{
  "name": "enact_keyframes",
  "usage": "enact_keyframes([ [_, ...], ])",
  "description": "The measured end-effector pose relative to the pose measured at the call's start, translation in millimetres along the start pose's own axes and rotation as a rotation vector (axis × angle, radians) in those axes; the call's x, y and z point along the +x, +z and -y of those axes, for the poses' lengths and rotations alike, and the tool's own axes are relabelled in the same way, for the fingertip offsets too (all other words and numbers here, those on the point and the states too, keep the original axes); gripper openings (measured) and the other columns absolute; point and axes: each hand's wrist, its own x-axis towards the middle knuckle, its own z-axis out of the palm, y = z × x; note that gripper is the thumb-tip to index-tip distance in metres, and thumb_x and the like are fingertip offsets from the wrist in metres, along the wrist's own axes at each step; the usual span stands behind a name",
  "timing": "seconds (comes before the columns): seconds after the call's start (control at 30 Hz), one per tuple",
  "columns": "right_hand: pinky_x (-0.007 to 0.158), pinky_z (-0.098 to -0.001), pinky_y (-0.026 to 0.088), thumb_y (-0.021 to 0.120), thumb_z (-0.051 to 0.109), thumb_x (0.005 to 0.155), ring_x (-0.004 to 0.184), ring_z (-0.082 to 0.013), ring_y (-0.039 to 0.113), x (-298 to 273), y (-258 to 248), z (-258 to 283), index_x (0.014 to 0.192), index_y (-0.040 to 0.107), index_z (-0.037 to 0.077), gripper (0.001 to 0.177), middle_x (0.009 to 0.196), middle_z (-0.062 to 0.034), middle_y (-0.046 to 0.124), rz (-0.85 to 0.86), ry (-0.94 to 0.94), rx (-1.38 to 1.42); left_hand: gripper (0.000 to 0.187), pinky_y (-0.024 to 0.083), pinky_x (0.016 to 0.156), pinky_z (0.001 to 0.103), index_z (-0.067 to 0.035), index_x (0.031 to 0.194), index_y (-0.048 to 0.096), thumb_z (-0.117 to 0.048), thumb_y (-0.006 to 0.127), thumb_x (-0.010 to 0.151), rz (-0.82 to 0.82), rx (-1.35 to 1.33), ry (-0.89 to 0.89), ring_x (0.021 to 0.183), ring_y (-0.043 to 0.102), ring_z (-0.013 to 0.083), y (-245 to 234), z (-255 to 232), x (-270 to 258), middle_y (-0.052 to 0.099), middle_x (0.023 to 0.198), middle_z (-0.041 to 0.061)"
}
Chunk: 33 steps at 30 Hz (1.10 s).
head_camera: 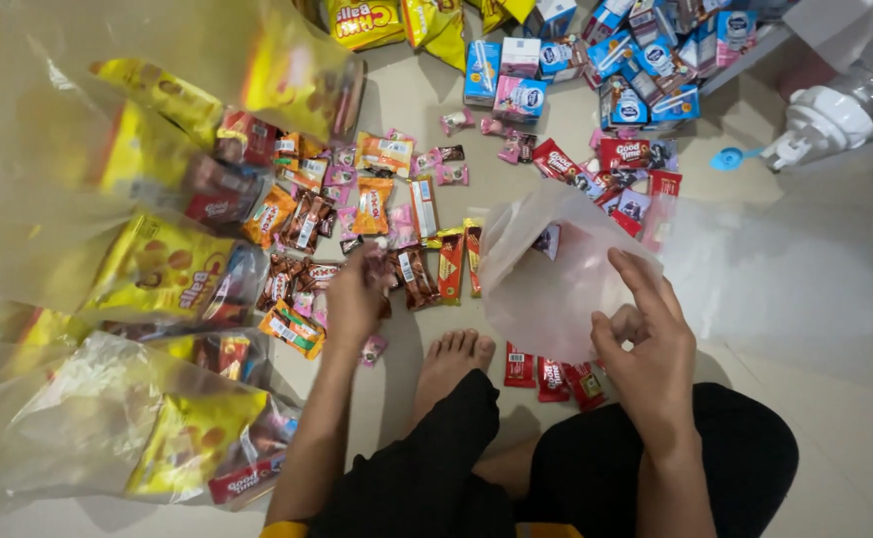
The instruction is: Packing small snack packets into a plastic bag from a pile on the floor.
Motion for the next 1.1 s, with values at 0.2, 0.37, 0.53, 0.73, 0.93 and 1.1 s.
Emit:
enact_keyframes([
  [0.2,0.062,-0.0299,0.047,0.061,-0.002,0.091,0.053,-0.0101,0.049,5,2,-1,0.148,0.054,0.012,0.059,0.147,-0.0095,0.055,0.003,0.034,0.023,0.033,0.048,0.107,0.038,-0.013,0.125,0.066,-0.030,0.063,0.097,-0.091,-0.534,0.105,0.133,0.059,0.0263,-83,-93,-10,0.067,0.135,0.008],
  [0.37,0.056,-0.0317,0.052,0.057,-0.016,0.087,0.057,-0.0153,0.058,7,3,-15,0.148,0.051,0.001,0.064,0.148,-0.0224,0.048,0.009,-0.073,0.199,0.021,0.060,0.088,0.045,-0.007,0.093,0.067,0.005,0.078,0.080,0.117,-1.165,0.658,0.094,0.076,0.0325,-103,-179,-40,0.076,0.094,0.017],
  [0.53,0.061,-0.0344,0.054,0.059,-0.015,0.086,0.061,-0.0164,0.058,5,2,-16,0.147,0.050,-0.005,0.062,0.149,-0.0252,0.048,-0.014,-0.086,0.161,0.014,0.052,0.092,0.037,-0.020,0.105,0.071,-0.014,0.072,0.092,-0.024,-0.269,0.854,0.103,0.071,0.0215,-67,-194,-29,0.075,0.104,-0.003],
  [0.73,0.059,-0.0347,0.054,0.066,-0.010,0.085,0.060,-0.0189,0.059,6,2,-35,0.141,0.052,-0.014,0.058,0.145,-0.0289,0.051,-0.051,-0.116,0.073,0.011,0.053,0.089,0.042,-0.009,0.106,0.072,-0.006,0.069,0.096,-0.216,-0.227,0.751,0.094,0.069,0.0337,-93,-163,-28,0.074,0.097,0.011],
  [0.93,0.060,-0.0350,0.053,0.067,-0.012,0.086,0.063,-0.0189,0.055,8,9,-45,0.143,0.049,-0.016,0.059,0.144,-0.0286,0.048,-0.019,-0.137,0.144,0.029,0.049,0.091,0.052,-0.008,0.122,0.068,-0.010,0.073,0.093,-0.196,-0.070,0.266,0.102,0.064,0.0409,-115,-74,-23,0.069,0.105,0.018],
  [1.1,0.062,-0.0400,0.055,0.064,-0.018,0.087,0.062,-0.0241,0.056,1,10,-8,0.143,0.048,-0.018,0.059,0.147,-0.0310,0.046,-0.009,-0.135,0.147,0.043,0.045,0.102,0.059,-0.012,0.131,0.066,-0.005,0.071,0.089,-0.021,0.086,-0.035,0.116,0.060,0.0492,-45,45,6,0.065,0.123,0.024],
])
